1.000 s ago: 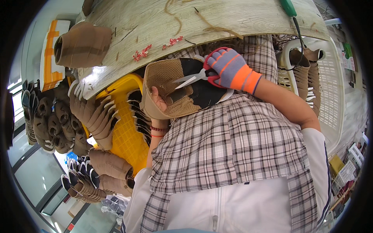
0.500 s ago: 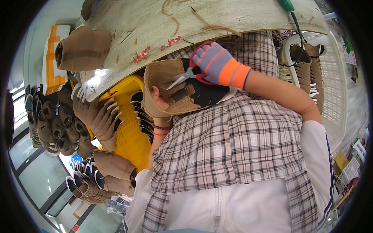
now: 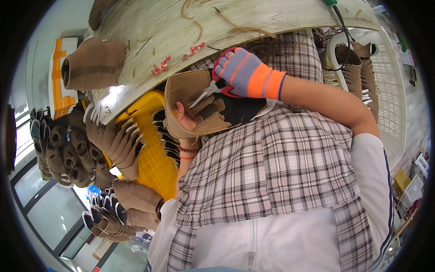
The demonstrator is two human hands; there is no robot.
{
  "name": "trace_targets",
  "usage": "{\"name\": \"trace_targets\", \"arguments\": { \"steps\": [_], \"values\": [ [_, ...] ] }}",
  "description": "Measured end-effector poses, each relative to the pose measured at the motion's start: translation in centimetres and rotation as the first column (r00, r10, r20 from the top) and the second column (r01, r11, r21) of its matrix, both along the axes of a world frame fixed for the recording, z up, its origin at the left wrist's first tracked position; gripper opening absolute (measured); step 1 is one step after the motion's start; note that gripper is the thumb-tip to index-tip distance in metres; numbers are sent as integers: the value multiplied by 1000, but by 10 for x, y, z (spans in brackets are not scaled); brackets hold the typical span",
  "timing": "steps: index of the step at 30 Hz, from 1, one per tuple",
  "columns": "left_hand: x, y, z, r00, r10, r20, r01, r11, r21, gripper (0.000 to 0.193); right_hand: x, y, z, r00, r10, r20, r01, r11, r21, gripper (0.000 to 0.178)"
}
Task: The person uses a green electric cutter to trim the edges of brown shoe uppers on a wooden workbench. They then switch to scissors to trim the interior lining of the uppers. Finished pieces are placed on the table.
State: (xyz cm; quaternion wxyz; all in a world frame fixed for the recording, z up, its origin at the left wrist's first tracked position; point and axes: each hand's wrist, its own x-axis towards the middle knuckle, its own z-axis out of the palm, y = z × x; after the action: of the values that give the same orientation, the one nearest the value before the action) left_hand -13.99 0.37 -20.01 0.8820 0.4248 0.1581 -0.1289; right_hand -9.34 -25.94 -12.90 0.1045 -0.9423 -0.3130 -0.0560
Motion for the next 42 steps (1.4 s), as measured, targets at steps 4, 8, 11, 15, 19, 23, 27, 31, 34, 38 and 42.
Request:
{"name": "trace_targets", "arguments": {
  "steps": [4, 8, 11, 15, 19, 23, 27, 31, 34, 38, 42],
  "values": [
    [-4, -3, 10, 1000, -15, 21, 12, 990, 139, 54, 0, -2, -6, 988, -84, -129, 76, 995, -67, 36],
    [-3, -3, 9, 1000, 21, 0, -21, 1000, 18, 54, -7, -39, -5, 978, -145, -151, 138, 989, -55, 34],
    [-1, -7, 20, 1000, 9, -3, -9, 1000, 15, 54, -22, -62, -11, 994, -108, -3, 108, 993, -49, 39],
    [-1, -2, 14, 1000, -13, 10, 13, 1000, -19, 55, -23, -56, -10, 998, -63, 10, 63, 995, -83, 47],
    [0, 0, 13, 999, -45, 9, 45, 999, -6, 57, -18, -46, -9, 996, -6, 85, 11, 998, -62, 41],
    [-1, 8, 11, 999, -10, 41, 6, 994, 111, 58, -21, -72, -5, 950, -214, -227, 225, 974, 24, 35],
    [9, 45, -8, 951, -224, 213, 46, 785, 617, 48, -36, -66, -2, 933, -279, -228, 332, 913, 239, 33],
    [12, 59, 25, 977, -134, -168, 114, 985, -126, 21, -40, -35, 8, 919, -104, -380, 207, 949, 239, 33],
    [1, 80, 34, 851, -411, -326, 427, 904, -25, 18, -39, -15, 4, 941, -8, -337, 50, 992, 114, 33],
    [-12, 75, 46, 771, -475, -424, 512, 858, -28, 16, -34, 6, 5, 925, 42, -378, -59, 998, -34, 32],
    [-22, 73, 40, 862, -333, -383, 385, 921, 65, 23, -30, 20, 9, 938, 71, -338, -129, 980, -151, 33]
  ]
}}
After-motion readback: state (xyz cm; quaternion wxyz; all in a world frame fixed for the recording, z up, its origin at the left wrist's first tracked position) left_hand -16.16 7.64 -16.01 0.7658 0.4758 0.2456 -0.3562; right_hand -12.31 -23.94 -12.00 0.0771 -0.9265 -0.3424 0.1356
